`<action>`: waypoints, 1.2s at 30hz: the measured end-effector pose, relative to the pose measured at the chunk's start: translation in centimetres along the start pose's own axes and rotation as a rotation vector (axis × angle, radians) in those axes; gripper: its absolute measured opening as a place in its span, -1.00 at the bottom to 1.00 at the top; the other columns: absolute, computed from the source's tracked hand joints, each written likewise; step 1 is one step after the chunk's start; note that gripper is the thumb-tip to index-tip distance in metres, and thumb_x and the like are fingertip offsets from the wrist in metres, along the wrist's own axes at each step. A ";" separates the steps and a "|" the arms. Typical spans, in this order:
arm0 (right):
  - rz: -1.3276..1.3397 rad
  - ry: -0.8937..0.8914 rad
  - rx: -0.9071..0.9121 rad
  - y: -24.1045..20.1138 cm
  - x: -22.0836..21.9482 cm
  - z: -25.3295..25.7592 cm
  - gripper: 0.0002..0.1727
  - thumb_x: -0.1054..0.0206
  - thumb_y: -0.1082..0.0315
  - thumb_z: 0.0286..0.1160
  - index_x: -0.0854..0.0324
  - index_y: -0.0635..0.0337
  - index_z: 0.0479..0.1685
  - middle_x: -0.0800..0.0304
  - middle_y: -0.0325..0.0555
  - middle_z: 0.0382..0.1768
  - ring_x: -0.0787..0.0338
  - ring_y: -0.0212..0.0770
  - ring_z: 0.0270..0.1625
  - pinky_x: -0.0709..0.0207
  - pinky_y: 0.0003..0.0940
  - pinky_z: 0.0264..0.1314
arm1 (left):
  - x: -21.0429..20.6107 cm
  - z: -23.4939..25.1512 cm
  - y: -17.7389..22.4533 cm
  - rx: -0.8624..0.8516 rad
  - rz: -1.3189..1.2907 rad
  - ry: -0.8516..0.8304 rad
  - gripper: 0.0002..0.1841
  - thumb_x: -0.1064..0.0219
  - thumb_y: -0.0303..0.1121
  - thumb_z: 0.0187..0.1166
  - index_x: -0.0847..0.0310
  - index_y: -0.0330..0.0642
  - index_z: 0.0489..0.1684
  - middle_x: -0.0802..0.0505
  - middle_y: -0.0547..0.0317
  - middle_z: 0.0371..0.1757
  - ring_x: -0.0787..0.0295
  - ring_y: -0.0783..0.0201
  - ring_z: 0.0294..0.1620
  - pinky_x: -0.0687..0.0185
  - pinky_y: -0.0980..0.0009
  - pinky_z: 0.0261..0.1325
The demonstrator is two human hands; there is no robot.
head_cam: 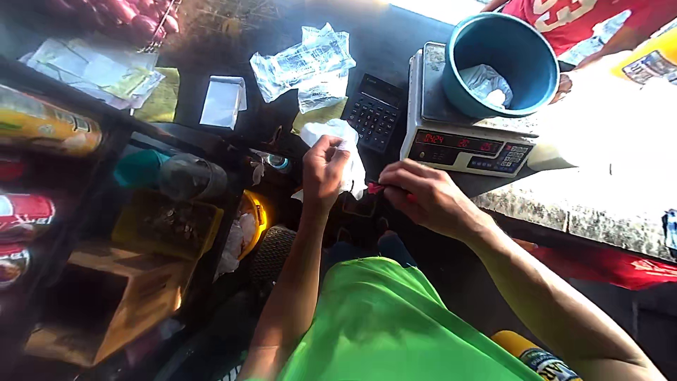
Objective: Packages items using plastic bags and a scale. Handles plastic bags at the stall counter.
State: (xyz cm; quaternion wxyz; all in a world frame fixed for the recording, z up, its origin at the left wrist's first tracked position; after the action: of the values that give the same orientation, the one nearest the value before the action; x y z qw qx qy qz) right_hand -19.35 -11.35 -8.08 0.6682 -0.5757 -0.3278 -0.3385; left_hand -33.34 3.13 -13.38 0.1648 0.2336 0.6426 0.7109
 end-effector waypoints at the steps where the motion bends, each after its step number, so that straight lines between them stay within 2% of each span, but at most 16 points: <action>1: 0.099 0.082 0.014 -0.9 0.3 0.8 -0.76 -0.24 0.34 0.64 -0.77 0.17 0.09 -0.81 -0.14 0.10 -0.82 -0.30 0.03 -0.76 -0.32 0.06 | -0.2 -0.1 0.8 -0.009 0.077 -0.041 -0.83 -0.22 -0.38 0.66 -0.66 -0.18 0.05 -0.75 0.17 -0.40 -0.58 0.40 -0.57 -0.51 0.52 -0.53; 4: 0.462 0.155 -0.104 -0.1 -2.7 3.9 -0.72 -0.13 0.53 0.57 -0.75 0.26 0.04 -0.81 -0.13 -0.10 -0.79 -0.34 -0.16 -0.72 -0.35 -0.09 | -0.6 -0.3 3.5 -0.056 0.220 -0.096 -0.88 -0.28 -0.30 0.69 -0.65 -0.12 -0.07 -0.75 0.20 -0.39 -0.62 0.40 -0.53 -0.57 0.49 -0.50; 6: 0.898 0.163 -0.248 1.9 -5.3 5.0 -0.70 0.02 0.50 0.66 -0.62 0.34 0.12 -0.82 0.00 0.01 -0.85 -0.24 0.00 -0.77 -0.21 0.11 | -0.3 0.0 4.5 -0.087 0.285 -0.123 -0.88 -0.30 -0.29 0.70 -0.65 -0.11 -0.09 -0.77 0.25 -0.35 -0.67 0.45 -0.47 -0.63 0.51 -0.42; 8: 1.129 0.186 -0.335 3.7 -6.3 5.4 -0.63 0.04 0.42 0.69 -0.49 0.22 0.36 -0.77 0.00 0.20 -0.82 -0.19 0.14 -0.74 -0.13 0.22 | 0.5 0.1 5.0 -0.073 0.514 -0.134 -0.90 -0.33 -0.28 0.69 -0.64 -0.09 -0.07 -0.77 0.23 -0.36 -0.67 0.38 -0.46 -0.63 0.42 -0.41; 10: 0.987 0.139 -0.392 5.7 -5.9 5.2 -0.47 -0.01 0.34 0.77 -0.23 0.05 0.72 -0.69 0.01 0.44 -0.82 -0.12 0.26 -0.75 -0.10 0.24 | 1.6 0.0 5.0 -0.049 0.851 -0.106 -0.85 -0.38 -0.35 0.64 -0.66 -0.14 0.05 -0.84 0.01 -0.20 -0.81 0.07 -0.29 -0.74 0.01 -0.24; 12: 0.724 0.106 -0.384 8.0 -4.9 5.0 -0.44 -0.11 0.31 0.76 -0.19 0.17 0.71 -0.76 0.15 0.28 -0.85 -0.04 0.12 -0.74 -0.04 0.14 | 2.6 0.7 4.1 0.008 0.917 0.021 -0.75 -0.42 -0.48 0.54 -0.65 -0.25 0.14 -0.81 -0.20 0.04 -0.82 -0.17 -0.05 -0.72 -0.24 -0.02; 15: 0.658 0.007 -0.348 10.0 -3.5 3.9 -0.41 -0.22 0.27 0.66 -0.28 0.18 0.68 -0.74 0.15 0.15 -0.83 -0.03 0.03 -0.73 0.02 0.13 | 1.9 2.0 2.3 -0.032 0.349 0.347 -0.75 -0.25 -0.54 0.57 -0.54 -0.17 0.17 -0.72 0.15 0.02 -0.70 0.31 -0.10 -0.71 0.31 -0.04; 18: 0.925 -0.061 -0.388 10.8 -2.8 2.6 -0.29 -0.26 0.24 0.68 -0.10 0.08 0.81 -0.73 0.15 0.19 -0.89 -0.10 -0.08 -0.85 -0.06 0.05 | -2.2 4.0 1.1 -0.007 -0.357 0.486 -0.80 -0.16 -0.41 0.71 -0.47 0.06 0.18 -0.76 0.34 -0.05 -0.77 0.35 -0.05 -0.78 0.23 0.08; 21: 1.011 -0.058 -0.248 11.9 1.1 0.2 -0.33 -0.19 0.23 0.76 -0.11 0.15 0.82 -0.71 0.07 0.35 -0.90 -0.19 0.01 -0.84 -0.17 0.08 | -5.5 5.3 0.4 0.074 -0.222 0.500 -0.75 -0.13 -0.33 0.77 -0.50 -0.09 0.31 -0.80 0.25 -0.03 -0.78 0.34 -0.04 -0.79 0.24 0.07; 22: 0.993 -0.009 -0.146 12.3 4.0 -0.9 -0.40 -0.15 0.26 0.79 -0.23 0.20 0.79 -0.69 0.02 0.44 -0.90 -0.24 0.07 -0.85 -0.23 0.12 | -6.3 5.5 0.8 0.055 0.003 0.464 -0.72 -0.14 -0.35 0.74 -0.52 -0.17 0.32 -0.78 0.25 -0.03 -0.75 0.41 -0.09 -0.76 0.34 0.00; 24: 0.812 0.233 -0.027 14.3 10.5 -3.1 -0.59 -0.13 0.37 0.74 -0.61 0.23 0.49 -0.85 -0.08 0.25 -0.89 -0.34 0.02 -0.82 -0.32 0.04 | -7.5 5.8 2.3 0.023 0.378 0.351 -0.68 -0.23 -0.34 0.67 -0.54 -0.23 0.31 -0.75 0.16 0.07 -0.71 0.43 -0.03 -0.70 0.39 0.04; 26: 0.442 0.389 -0.093 18.4 16.0 -4.6 -0.66 -0.23 0.37 0.68 -0.69 0.14 0.36 -0.86 -0.16 0.16 -0.87 -0.36 0.01 -0.82 -0.35 0.00 | -8.8 5.4 3.5 0.124 0.574 0.191 -0.52 -0.26 -0.28 0.58 -0.45 -0.14 0.50 -0.74 0.04 0.25 -0.74 0.37 0.06 -0.72 0.30 0.08; 29: -0.074 0.136 -0.299 25.5 19.3 -3.8 -0.58 -0.32 0.10 0.68 -0.67 0.13 0.37 -0.77 0.03 0.24 -0.80 0.04 0.20 -0.68 0.08 0.20 | -10.5 4.5 4.7 0.211 0.639 -0.146 -0.51 -0.31 -0.38 0.58 -0.50 -0.15 0.52 -0.80 -0.06 0.26 -0.80 0.23 0.16 -0.75 0.13 0.21; 31: -0.208 -0.131 -0.366 28.3 18.4 -2.2 -0.51 -0.45 -0.04 0.52 -0.72 0.11 0.25 -0.80 0.09 0.14 -0.77 0.23 0.20 -0.59 0.33 0.13 | -11.4 4.4 5.1 0.163 0.635 -0.264 -0.72 -0.32 -0.38 0.57 -0.72 -0.12 0.20 -0.87 0.20 0.00 -0.78 0.50 -0.05 -0.74 0.47 0.05; 33: -0.253 -0.320 -0.383 29.5 16.3 -0.4 -0.56 -0.52 -0.05 0.42 -0.74 0.07 0.10 -0.82 0.04 0.06 -0.76 0.24 0.19 -0.54 0.41 0.07 | -11.8 5.1 5.8 0.110 0.594 -0.261 -0.81 -0.32 -0.31 0.60 -0.74 -0.14 0.03 -0.85 0.33 -0.16 -0.74 0.64 -0.17 -0.68 0.65 -0.05; 36: -0.314 -0.432 -0.377 30.6 14.2 1.3 -0.67 -0.48 0.12 0.44 -0.68 0.02 0.11 -0.83 0.06 -0.07 -0.79 0.25 0.10 -0.50 0.41 0.03 | -11.7 6.9 6.7 0.053 0.470 -0.100 -0.80 -0.35 -0.17 0.62 -0.72 -0.09 -0.09 -0.79 0.43 -0.28 -0.70 0.65 -0.27 -0.67 0.62 -0.15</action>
State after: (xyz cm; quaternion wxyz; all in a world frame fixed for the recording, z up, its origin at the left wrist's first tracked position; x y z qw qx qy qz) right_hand 13.87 -7.79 -12.95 0.4047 -0.6903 -0.4782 -0.3620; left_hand -19.37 1.88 -7.71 0.0202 0.4159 0.5801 0.7001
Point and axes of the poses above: each hand's wrist, its own z-axis towards the middle knuckle, its own x-axis out of the back of the hand, y = z × x, the point moved 4 cm from there along z, towards the middle knuckle
